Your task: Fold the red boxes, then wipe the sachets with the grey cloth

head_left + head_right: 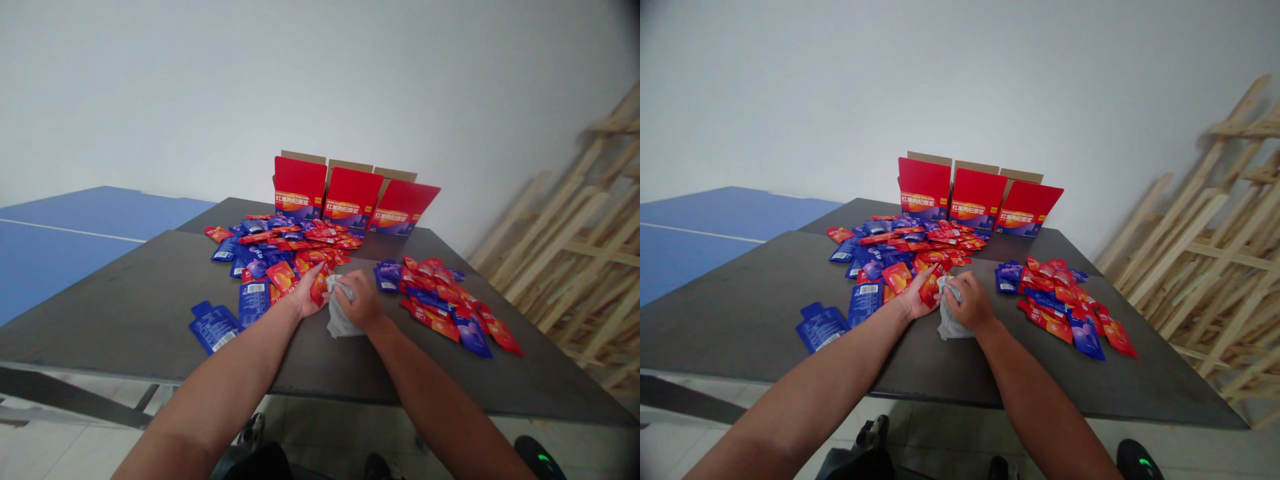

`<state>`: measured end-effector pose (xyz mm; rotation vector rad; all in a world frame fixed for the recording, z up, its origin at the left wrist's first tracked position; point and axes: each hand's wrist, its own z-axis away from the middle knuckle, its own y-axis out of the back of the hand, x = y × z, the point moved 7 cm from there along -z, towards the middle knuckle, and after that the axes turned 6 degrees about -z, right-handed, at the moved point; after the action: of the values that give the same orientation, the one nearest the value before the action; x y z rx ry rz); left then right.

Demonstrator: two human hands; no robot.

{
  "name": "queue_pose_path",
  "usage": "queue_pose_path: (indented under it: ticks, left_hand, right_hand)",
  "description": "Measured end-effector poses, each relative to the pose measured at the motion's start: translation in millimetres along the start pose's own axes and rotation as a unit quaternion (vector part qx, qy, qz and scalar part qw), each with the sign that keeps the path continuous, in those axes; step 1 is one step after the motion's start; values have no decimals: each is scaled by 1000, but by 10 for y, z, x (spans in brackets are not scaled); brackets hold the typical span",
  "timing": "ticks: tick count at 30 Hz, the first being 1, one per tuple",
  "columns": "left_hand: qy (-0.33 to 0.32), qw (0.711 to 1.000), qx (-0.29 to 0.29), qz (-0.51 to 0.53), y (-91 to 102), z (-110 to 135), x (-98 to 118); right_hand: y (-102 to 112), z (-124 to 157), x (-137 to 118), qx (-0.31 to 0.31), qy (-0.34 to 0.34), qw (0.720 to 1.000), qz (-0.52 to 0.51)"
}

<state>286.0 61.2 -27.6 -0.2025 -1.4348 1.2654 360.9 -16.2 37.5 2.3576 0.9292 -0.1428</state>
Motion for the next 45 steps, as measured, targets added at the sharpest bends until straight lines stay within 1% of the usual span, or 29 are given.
queue_pose_path:
  ticks: [3,5,6,8,12,16,19,25,31,33,35,37,39,41,43,45]
  left_hand:
    - [-3,999,38,-37,62,-30,-47]
    - [-1,997,42,-67,53,-35,-78]
    - [0,996,42,-82,39,-36,-91]
    - [-10,994,41,-104,7,-45,-96]
    - [-65,990,27,-119,-47,-93,-58]
    - [-66,988,0,-139,-42,-146,-103]
    - [-80,982,-14,-171,-38,-139,-110]
    - [-62,962,-20,-264,-87,-54,-157]
    - [-46,939,15,-340,-65,-15,-136]
    - [-38,936,21,-350,-63,0,-130]
    - [-34,938,18,-345,-79,18,-128]
    - [-26,944,1,-328,-110,35,-138]
    - [-12,956,-19,-294,-140,48,-148]
    - [8,972,-37,-234,-157,59,-144]
    - [24,987,-51,-150,-161,72,-109]
    - [22,996,-61,-56,-154,85,-39]
  right_hand:
    - [-159,54,-237,-74,86,993,-21]
    - [-210,78,-293,-88,109,990,-9]
    - [-215,79,-290,-84,107,991,0]
    - [-193,66,-242,-61,81,995,13]
    - [-125,32,-116,-20,15,1000,11]
    - [-53,5,-7,28,-41,999,1]
    - [4,-5,100,68,-95,993,2]
    - [99,31,363,128,-198,972,-4]
    - [117,89,554,139,-260,955,-21]
    - [126,103,601,143,-277,950,-19]
    - [129,123,666,145,-299,943,-24]
    - [118,154,757,145,-325,934,-32]
    - [78,191,858,133,-351,926,-41]
    - [14,218,932,110,-361,925,-47]
    - [-47,213,930,83,-337,937,-38]
    - [-92,182,847,57,-287,956,-18]
